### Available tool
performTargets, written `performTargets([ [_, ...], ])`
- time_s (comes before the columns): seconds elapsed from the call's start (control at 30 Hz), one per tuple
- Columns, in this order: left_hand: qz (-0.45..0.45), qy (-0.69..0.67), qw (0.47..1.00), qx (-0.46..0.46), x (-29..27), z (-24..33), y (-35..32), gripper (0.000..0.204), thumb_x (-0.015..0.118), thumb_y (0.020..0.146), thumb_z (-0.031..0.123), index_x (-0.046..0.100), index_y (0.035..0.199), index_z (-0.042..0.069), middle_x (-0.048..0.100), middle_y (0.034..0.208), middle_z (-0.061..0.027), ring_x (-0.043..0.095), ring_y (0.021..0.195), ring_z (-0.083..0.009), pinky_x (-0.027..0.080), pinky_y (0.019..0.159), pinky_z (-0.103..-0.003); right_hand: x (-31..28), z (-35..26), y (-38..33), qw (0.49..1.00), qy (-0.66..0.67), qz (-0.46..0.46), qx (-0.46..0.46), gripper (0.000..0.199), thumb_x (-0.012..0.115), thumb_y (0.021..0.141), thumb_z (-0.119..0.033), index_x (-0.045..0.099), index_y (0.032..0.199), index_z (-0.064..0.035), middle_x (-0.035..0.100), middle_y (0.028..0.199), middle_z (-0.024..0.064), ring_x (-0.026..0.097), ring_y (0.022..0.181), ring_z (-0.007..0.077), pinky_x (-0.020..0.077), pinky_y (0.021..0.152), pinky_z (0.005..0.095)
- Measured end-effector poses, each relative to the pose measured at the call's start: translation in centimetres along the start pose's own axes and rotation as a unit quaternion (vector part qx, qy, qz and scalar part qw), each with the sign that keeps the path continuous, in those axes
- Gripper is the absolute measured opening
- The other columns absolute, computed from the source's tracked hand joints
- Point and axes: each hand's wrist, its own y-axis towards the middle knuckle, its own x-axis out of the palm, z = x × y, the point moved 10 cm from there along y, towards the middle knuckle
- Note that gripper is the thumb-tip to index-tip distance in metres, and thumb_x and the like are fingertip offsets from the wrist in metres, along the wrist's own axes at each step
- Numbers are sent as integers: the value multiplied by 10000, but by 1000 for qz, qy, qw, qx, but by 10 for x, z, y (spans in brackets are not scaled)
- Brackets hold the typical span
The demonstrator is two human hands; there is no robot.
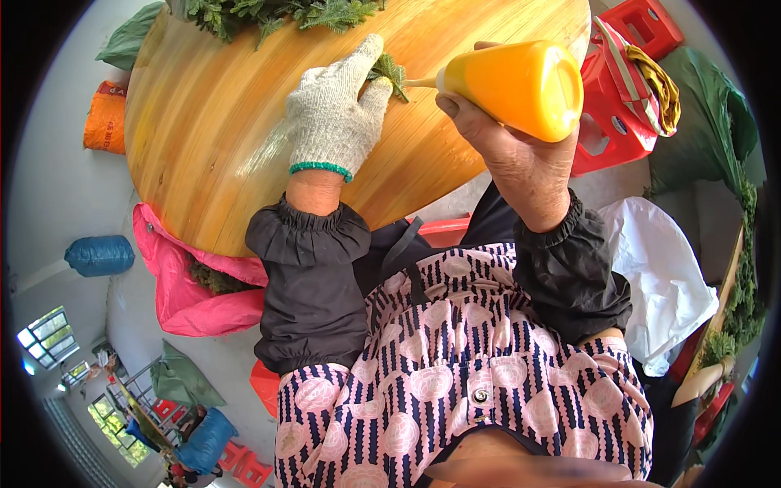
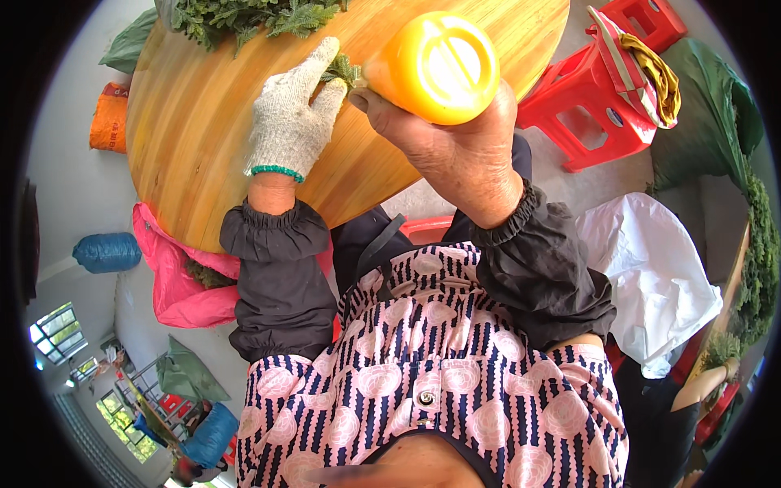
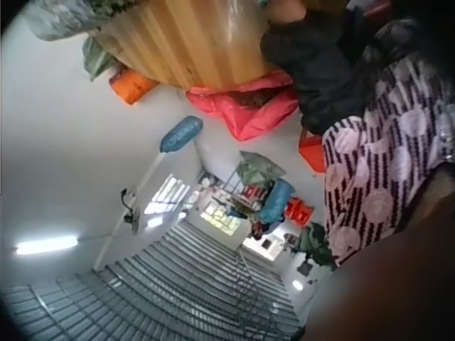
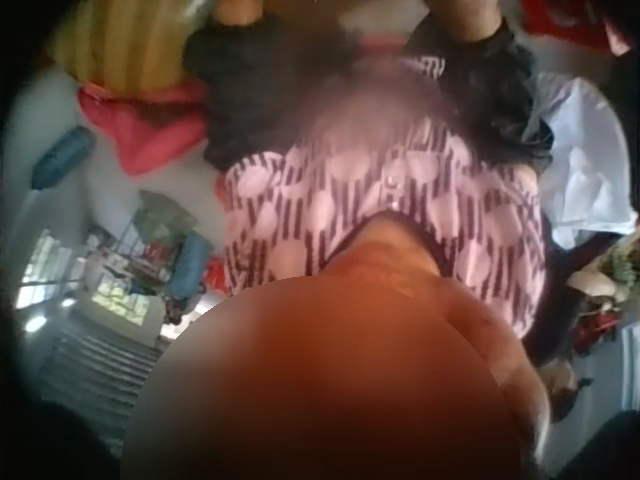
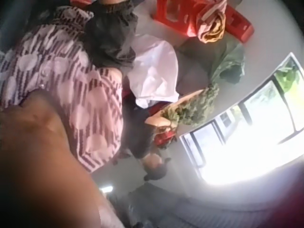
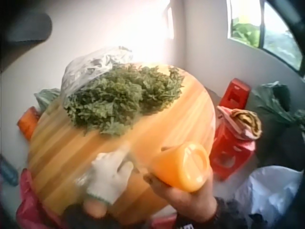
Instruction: Apply glue from a yellow plastic bottle onto individual artificial green leaves on a wooden workbench.
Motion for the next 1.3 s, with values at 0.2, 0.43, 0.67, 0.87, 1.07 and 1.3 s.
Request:
performTargets([
  [0.2,12,-14,1000,13,6,-1,1,477,729,900,197,657,1371,172,752,1100,-117,678,983,-355,548,896,-438,-3,9,-5,1000,11,13,17,381,800,849,32,657,1202,46,730,1123,111,736,969,178,606,893,311],
  [0.43,9,-1,1000,0,2,-5,-2,472,724,905,201,659,1371,177,750,1120,-116,673,1001,-363,543,909,-442,-1,8,-10,999,-28,10,23,398,815,831,27,656,1195,50,730,1111,110,735,961,185,605,890,315],
  [0.67,12,-8,1000,-14,1,-14,-6,500,740,900,213,646,1390,176,738,1179,-115,669,1017,-361,540,923,-442,0,6,-11,998,-69,-1,14,411,830,818,27,659,1192,47,729,1114,112,730,984,186,601,896,309],
  [0.87,42,-115,991,-54,11,-29,-11,555,753,886,107,623,1423,150,734,1145,-125,686,968,-285,545,909,-380,-21,33,-18,985,143,65,73,339,785,879,8,658,1190,49,726,1139,115,716,1017,198,572,938,326],
  [1.07,33,-235,963,-126,-1,-63,-38,553,694,891,-26,622,1424,101,700,1017,-75,654,889,-167,535,886,-304,-17,52,-15,931,305,166,112,205,758,926,-75,682,1098,5,723,1011,72,694,910,167,550,809,312],
  [1.3,247,-293,902,-198,-134,-88,-150,440,634,894,-58,646,1331,-5,690,1300,-145,683,1093,-189,521,966,-298,-12,49,-27,935,275,192,114,238,723,959,-122,651,1153,-4,680,1077,74,658,943,188,529,794,333],
])
